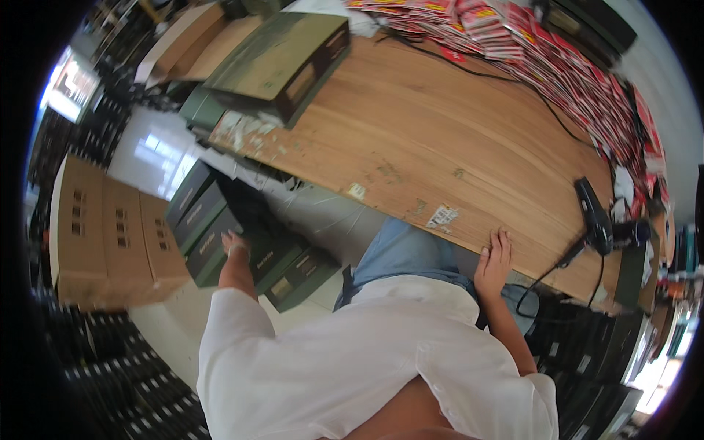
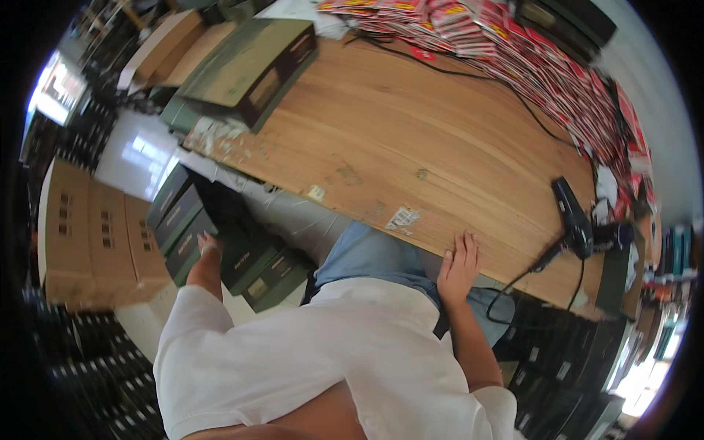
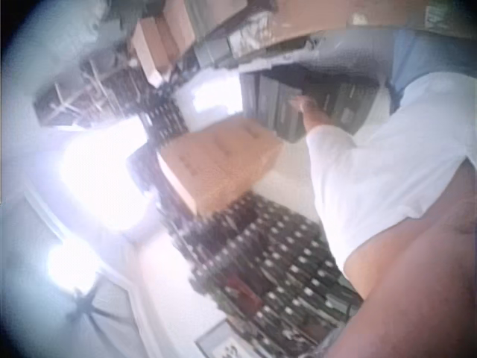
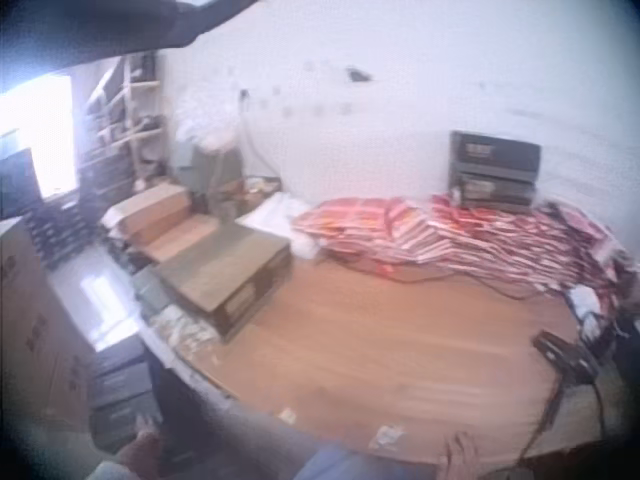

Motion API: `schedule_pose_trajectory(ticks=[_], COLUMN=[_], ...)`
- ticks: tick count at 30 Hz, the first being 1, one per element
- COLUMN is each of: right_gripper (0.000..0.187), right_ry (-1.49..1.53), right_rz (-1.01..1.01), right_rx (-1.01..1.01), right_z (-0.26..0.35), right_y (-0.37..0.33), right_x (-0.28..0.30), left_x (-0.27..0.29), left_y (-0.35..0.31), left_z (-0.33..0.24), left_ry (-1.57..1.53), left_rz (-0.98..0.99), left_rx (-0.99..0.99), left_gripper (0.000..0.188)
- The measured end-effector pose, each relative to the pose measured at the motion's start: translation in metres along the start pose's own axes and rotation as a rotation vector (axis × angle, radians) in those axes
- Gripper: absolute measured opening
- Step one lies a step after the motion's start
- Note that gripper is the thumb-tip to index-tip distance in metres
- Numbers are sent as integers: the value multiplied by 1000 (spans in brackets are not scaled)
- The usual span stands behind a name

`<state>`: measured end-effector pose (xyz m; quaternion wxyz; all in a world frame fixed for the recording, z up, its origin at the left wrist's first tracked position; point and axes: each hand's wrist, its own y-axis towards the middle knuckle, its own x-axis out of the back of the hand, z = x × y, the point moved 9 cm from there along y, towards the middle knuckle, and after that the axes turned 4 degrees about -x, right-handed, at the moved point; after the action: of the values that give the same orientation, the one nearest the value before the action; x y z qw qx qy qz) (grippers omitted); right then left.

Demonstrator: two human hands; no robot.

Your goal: The person packs a pair of black shoes into a green cardboard box. They place tissue paper inside, insert the shoes, add a red card, and close the box. They then use a heat gun to apply a label to the box and stack it with other boxes.

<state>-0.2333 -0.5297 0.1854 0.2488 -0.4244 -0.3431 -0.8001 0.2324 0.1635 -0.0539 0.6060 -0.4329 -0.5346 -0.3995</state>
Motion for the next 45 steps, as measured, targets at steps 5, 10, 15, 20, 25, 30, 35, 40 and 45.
schedule_pose_trajectory(ticks=[5,10,15,20,25,30,35,40,45], right_gripper=[40,40,41,41,41,41,40,41,49], right_ry=[-101,-131,-104,-158,-142,-168,-158,-86,-371], right_rz=[-65,-53,-44,-61,-68,-66,-81,-54,-198], right_rx=[-39,-40,-43,-58,-67,-82,-67,-78,-296], right_z=[-7,-5,1,-5,-4,-5,-4,-8,-56], right_y=[-8,-8,-2,-5,-6,-6,-7,-7,8], right_x=[8,13,11,7,8,9,13,14,67], left_x=[-17,23,22,17,15,6,35,25,68], left_y=[-66,-128,-87,-50,-36,-35,-57,-63,-90], left_z=[-88,-89,-54,-53,-58,-62,-97,-98,-108], left_ry=[182,394,227,4,21,194,680,636,445], left_rz=[185,-79,252,217,456,554,344,364,155], left_rx=[-167,-735,-539,-398,-175,-135,-365,-401,-510], left_gripper=[76,80,99,139,157,160,161,153,145])
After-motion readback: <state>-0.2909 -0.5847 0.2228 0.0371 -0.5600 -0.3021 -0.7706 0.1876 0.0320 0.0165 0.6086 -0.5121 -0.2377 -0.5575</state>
